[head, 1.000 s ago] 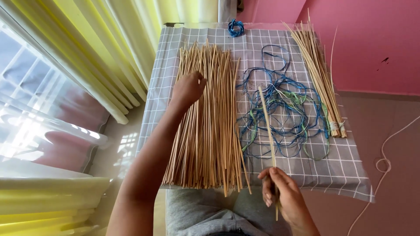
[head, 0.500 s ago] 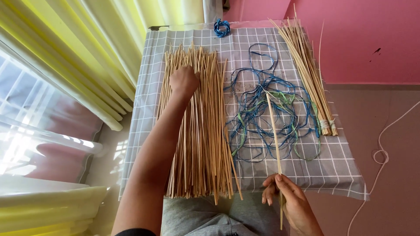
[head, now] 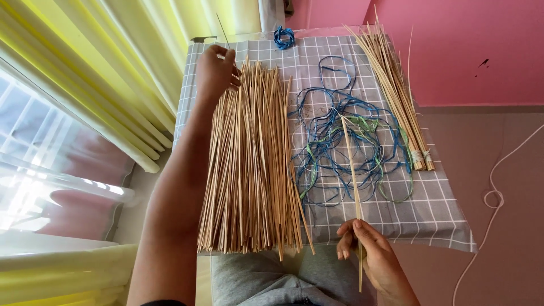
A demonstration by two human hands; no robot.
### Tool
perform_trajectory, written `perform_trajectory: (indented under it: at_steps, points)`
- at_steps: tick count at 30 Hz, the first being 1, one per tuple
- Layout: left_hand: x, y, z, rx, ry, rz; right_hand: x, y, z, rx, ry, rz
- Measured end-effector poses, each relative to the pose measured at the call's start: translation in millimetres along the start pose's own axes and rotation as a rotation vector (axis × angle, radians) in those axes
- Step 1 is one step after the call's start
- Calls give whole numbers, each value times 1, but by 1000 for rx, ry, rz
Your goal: Sorting and bundling thin wooden sticks by hand and securing them with string.
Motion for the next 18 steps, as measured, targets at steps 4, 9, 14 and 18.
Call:
perform_trajectory:
  at_steps: [4,9,14,18]
  points:
    - [-23,-28,-3,3,75,175,8,24,-2,37,5,-97]
    - [-63,-50,26,39,157,264,15,69,-13,46,-40,-89]
    - [-96,-56,66,31,298,302,14,119,-23,69,-72,38]
    - [-102,-39,100,44,312,356,1,151,-24,121,16,-105]
Point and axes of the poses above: each hand's wrist, its own z-axis away from the middle knuckle, its own y-axis out of the palm, x = y × z, the point moved 8 cm from there along -z, towards the middle knuckle, and after that the axes turned 12 degrees about -z, right-handed, at the moved point
